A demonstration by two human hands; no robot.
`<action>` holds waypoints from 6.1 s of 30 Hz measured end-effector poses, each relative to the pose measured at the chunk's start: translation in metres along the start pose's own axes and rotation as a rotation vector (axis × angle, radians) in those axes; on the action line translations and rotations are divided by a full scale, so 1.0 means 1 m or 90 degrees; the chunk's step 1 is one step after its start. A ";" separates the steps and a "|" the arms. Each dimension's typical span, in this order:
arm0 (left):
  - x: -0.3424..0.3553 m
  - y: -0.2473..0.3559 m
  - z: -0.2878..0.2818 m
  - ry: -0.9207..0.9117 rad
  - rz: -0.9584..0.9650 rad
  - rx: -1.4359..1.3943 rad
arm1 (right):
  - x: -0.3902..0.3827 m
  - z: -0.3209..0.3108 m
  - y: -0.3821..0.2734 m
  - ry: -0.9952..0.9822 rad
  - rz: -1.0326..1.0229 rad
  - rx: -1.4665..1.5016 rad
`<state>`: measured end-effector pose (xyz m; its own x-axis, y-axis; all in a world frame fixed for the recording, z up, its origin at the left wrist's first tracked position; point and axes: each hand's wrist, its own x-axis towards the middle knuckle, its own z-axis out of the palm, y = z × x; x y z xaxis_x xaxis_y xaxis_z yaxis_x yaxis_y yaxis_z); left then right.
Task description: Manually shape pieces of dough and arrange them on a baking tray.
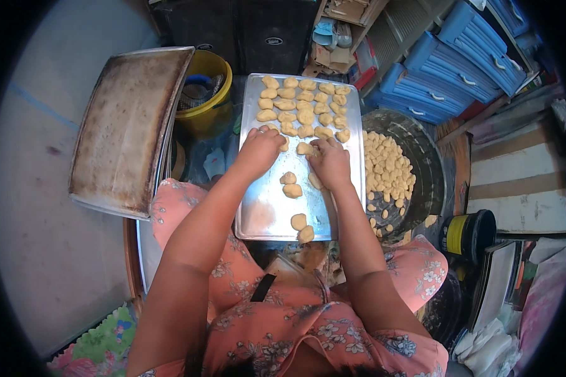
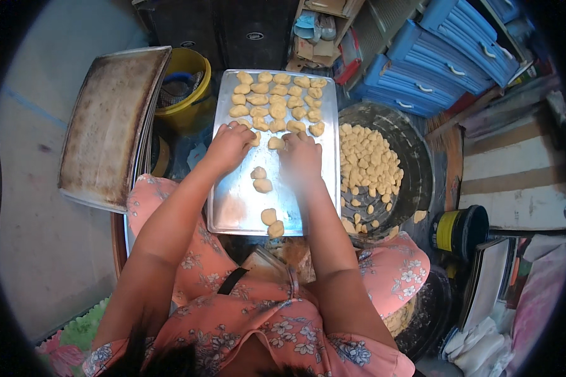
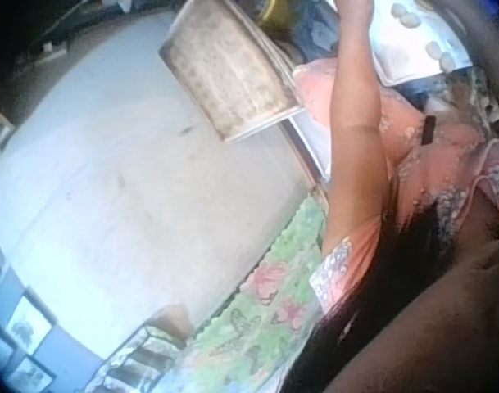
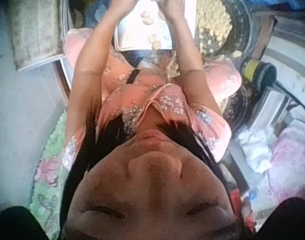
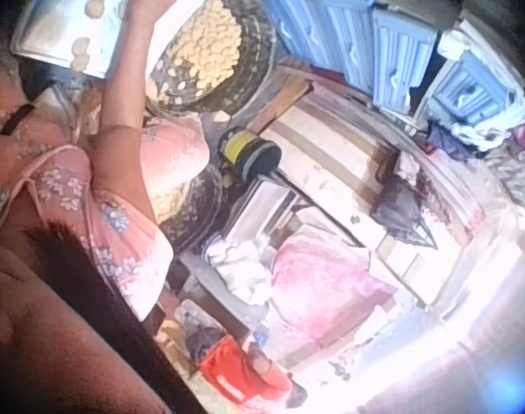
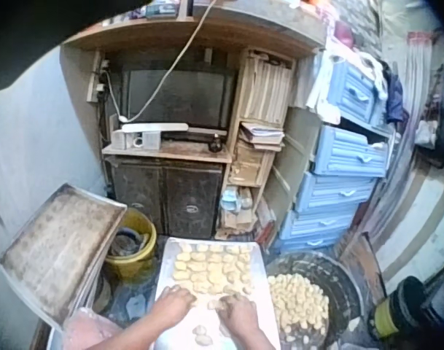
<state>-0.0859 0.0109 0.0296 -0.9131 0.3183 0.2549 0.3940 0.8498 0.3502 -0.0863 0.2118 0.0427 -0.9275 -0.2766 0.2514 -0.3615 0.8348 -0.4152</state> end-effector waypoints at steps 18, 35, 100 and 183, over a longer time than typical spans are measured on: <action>0.006 0.024 0.022 -0.042 0.113 0.075 | -0.022 -0.032 0.045 -0.154 -0.028 0.156; -0.022 0.040 -0.013 -0.190 0.048 -0.186 | -0.014 -0.005 0.068 0.069 0.179 0.228; 0.008 0.088 0.055 0.044 0.155 0.059 | -0.063 -0.002 0.068 0.179 -0.007 0.174; -0.061 0.150 0.019 0.113 -0.458 -1.469 | -0.096 -0.044 -0.040 0.000 -0.045 0.226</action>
<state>0.0267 0.1267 0.0491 -0.9358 0.1839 -0.3007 -0.2893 -0.8881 0.3572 0.0211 0.2264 0.0738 -0.8992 -0.3276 0.2902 -0.4350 0.5960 -0.6750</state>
